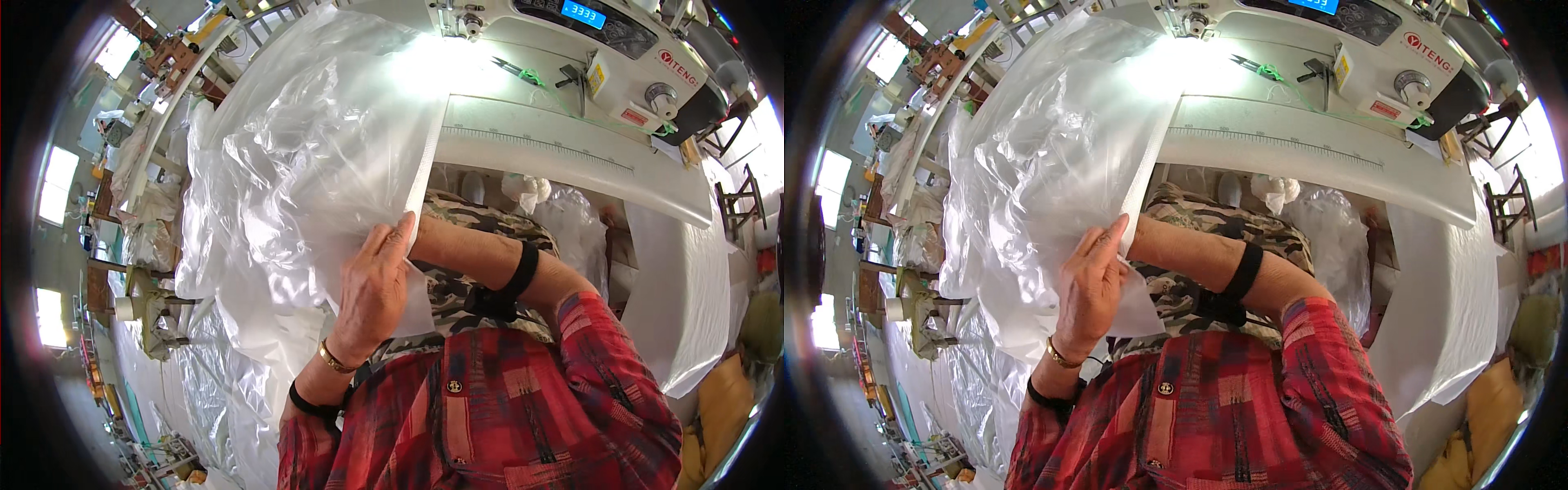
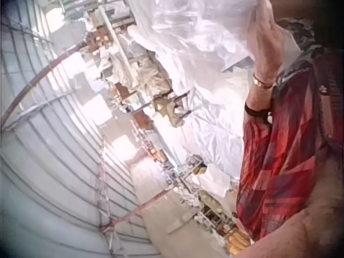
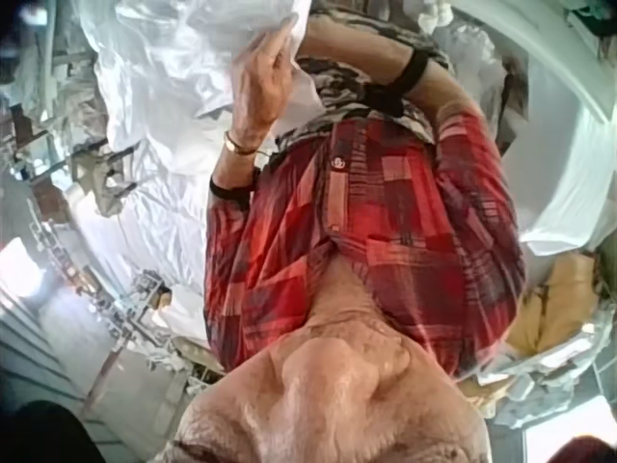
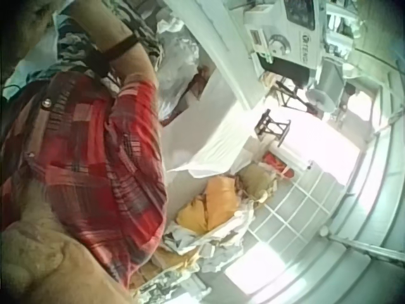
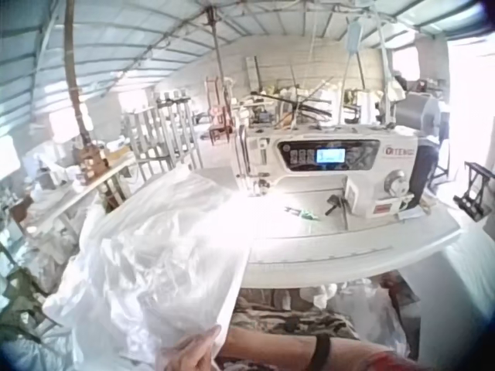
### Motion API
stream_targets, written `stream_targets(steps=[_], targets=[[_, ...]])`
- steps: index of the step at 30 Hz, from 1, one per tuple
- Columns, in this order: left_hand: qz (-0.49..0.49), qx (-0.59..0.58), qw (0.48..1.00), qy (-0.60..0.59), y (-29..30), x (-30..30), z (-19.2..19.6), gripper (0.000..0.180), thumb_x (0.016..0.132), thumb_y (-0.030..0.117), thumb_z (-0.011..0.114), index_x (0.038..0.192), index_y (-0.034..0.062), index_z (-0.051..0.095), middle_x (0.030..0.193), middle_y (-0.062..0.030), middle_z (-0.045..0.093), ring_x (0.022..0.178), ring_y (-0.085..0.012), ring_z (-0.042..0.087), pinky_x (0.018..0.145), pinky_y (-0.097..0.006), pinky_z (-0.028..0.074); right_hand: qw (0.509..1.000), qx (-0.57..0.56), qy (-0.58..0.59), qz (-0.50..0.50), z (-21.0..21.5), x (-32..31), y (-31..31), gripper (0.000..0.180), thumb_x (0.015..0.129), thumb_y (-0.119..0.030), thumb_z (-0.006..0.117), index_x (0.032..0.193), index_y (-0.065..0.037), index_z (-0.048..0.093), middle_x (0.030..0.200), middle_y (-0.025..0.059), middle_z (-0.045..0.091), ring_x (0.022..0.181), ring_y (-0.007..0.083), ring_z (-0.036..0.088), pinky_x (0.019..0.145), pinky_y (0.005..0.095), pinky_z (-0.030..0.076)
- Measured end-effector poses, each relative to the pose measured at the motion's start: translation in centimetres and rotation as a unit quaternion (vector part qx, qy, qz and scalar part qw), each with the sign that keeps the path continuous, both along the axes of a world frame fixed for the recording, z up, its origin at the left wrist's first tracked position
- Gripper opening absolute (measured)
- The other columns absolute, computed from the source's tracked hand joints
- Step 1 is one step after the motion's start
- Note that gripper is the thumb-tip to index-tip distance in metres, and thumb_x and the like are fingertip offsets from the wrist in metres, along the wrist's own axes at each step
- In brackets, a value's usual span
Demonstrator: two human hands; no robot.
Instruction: Sewing together sheets of white plastic material using an industrial sewing machine in a manufacturing facility.
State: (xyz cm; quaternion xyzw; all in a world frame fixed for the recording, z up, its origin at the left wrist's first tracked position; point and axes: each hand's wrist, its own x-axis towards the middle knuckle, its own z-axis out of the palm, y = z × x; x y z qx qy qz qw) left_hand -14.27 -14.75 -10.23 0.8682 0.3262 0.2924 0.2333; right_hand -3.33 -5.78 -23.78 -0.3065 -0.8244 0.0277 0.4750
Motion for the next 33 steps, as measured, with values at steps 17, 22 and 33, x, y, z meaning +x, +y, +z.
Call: stream_targets(steps=[17,22,33], targets=[[-0.058,0.078,0.994,0.055,0.5,3.3,-4.2,0.027,0.078,0.001,0.059,0.105,0.0005,0.062,0.085,-0.0131,0.056,0.071,-0.0333,0.059,0.061,-0.042,0.046,0.913,-0.143,-0.131,-0.359,10.9,17.2,-2.8,0.019,0.091,-0.022,0.058,0.093,-0.004,0.065,0.094,0.0092,0.067,0.089,0.0299,0.063,0.073,0.0413,0.050],[-0.079,0.080,0.991,0.074,1.1,3.8,-5.1,0.022,0.077,0.003,0.058,0.099,0.0002,0.062,0.083,-0.0140,0.055,0.071,-0.0330,0.059,0.062,-0.043,0.047,0.908,-0.081,-0.198,-0.360,9.4,19.1,0.8,0.024,0.092,-0.030,0.059,0.094,-0.007,0.064,0.100,0.0076,0.065,0.099,0.0247,0.061,0.082,0.0415,0.048],[-0.071,0.128,0.988,0.055,7.2,6.8,-4.2,0.017,0.075,0.002,0.058,0.091,0.0018,0.062,0.076,-0.0137,0.053,0.067,-0.0341,0.058,0.058,-0.043,0.046,0.889,-0.127,-0.212,-0.384,9.2,19.7,2.4,0.032,0.091,-0.034,0.058,0.105,-0.005,0.061,0.101,0.0101,0.064,0.103,0.0247,0.058,0.085,0.0426,0.043]])
